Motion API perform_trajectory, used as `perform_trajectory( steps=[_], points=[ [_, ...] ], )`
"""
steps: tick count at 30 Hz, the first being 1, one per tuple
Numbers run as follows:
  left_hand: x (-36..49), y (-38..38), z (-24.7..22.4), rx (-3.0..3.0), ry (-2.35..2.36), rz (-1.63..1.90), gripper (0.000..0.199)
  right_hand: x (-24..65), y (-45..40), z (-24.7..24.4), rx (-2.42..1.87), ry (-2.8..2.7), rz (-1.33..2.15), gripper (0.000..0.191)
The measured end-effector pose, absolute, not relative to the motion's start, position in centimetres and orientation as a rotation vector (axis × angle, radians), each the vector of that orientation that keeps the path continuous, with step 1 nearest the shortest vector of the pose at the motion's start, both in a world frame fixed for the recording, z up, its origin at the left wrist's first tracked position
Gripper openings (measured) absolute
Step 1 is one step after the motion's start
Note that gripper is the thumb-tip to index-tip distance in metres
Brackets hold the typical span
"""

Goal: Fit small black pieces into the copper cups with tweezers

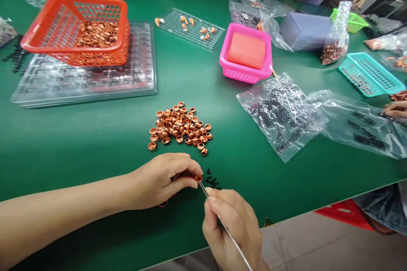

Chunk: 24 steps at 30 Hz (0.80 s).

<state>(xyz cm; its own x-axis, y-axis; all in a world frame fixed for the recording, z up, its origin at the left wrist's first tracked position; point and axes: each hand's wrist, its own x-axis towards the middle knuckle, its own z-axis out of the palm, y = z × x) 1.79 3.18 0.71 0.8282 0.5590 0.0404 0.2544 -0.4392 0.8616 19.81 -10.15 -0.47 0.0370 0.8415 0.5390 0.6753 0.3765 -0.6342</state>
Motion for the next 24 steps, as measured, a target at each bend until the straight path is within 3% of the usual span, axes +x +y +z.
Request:
perform_trajectory(
  steps=[24],
  points=[
    [1.66,3.37,1.21,1.921,0.593,0.398,0.004,19.21,-10.55,-0.49,-1.377,-1.490,0.272,0.037]
  ],
)
